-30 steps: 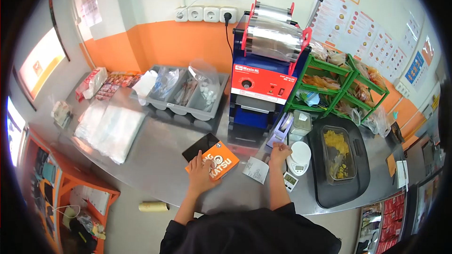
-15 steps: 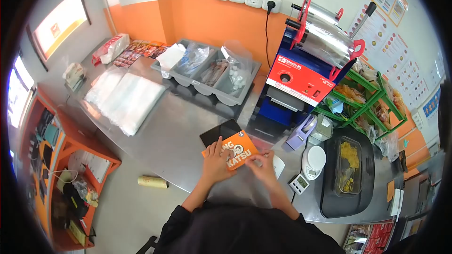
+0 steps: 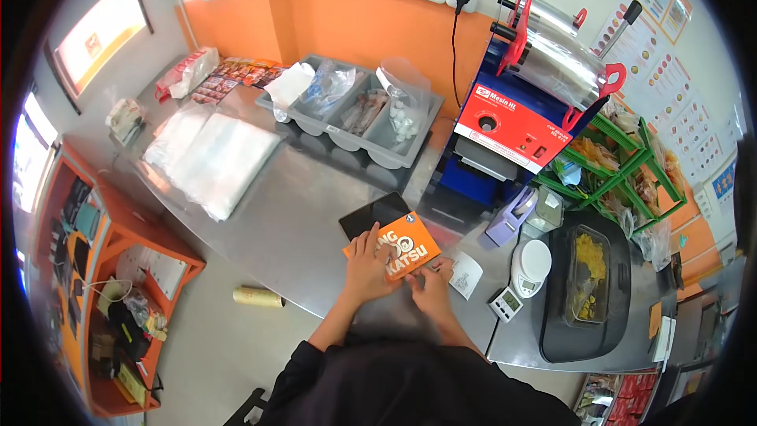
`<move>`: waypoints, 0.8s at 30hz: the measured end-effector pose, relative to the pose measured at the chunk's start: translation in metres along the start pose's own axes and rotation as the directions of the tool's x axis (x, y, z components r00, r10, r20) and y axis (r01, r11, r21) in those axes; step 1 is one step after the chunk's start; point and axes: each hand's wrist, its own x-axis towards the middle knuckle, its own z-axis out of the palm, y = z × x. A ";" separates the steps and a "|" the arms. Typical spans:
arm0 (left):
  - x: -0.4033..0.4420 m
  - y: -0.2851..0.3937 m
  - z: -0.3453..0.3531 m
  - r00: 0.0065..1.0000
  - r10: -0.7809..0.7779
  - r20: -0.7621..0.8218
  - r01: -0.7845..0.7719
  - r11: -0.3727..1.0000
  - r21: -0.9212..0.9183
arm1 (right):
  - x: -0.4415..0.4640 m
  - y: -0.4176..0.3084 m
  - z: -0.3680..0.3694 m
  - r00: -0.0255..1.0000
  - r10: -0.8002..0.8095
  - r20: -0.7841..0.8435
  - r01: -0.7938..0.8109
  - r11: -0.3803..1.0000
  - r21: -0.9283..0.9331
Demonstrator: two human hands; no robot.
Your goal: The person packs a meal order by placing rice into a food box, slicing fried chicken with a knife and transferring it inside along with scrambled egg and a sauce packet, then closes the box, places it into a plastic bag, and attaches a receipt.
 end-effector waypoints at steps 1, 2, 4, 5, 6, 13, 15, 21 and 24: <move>0.000 -0.001 -0.001 1.000 0.019 0.019 -0.019 1.000 0.005 | 0.000 -0.001 0.002 0.999 -0.050 -0.019 0.051 0.999 0.009; -0.001 -0.003 -0.001 1.000 0.017 0.017 -0.017 1.000 0.005 | -0.001 0.000 0.004 0.998 -0.053 -0.018 0.053 0.999 0.008; 0.001 -0.003 -0.005 0.998 0.049 0.045 -0.049 0.999 0.007 | -0.005 0.003 0.009 0.987 -0.134 -0.087 0.130 0.990 -0.052; 0.002 -0.001 -0.008 0.998 0.048 0.042 -0.049 0.999 0.007 | -0.006 0.004 0.010 0.987 -0.137 -0.087 0.132 0.990 -0.053; 0.003 0.001 -0.011 0.998 0.046 0.045 -0.046 0.999 -0.002 | -0.007 0.005 0.011 0.985 -0.135 -0.111 0.123 0.986 -0.111; 0.002 0.009 0.000 0.999 -0.051 0.001 0.051 0.999 0.012 | 0.012 0.014 -0.044 0.990 -0.047 -0.136 0.002 0.948 -0.318; 0.001 0.009 -0.001 0.999 -0.047 0.020 0.047 0.999 0.014 | 0.019 0.040 -0.055 0.983 -0.043 -0.179 -0.019 0.943 -0.333; -0.011 0.005 -0.003 0.994 0.078 0.074 -0.074 0.996 -0.054 | 0.030 0.081 -0.112 0.973 0.191 0.129 -0.186 0.981 -0.044; -0.011 0.017 -0.022 0.994 0.071 0.085 -0.070 0.997 -0.019 | 0.023 -0.004 -0.126 0.992 0.100 0.074 -0.125 0.792 0.597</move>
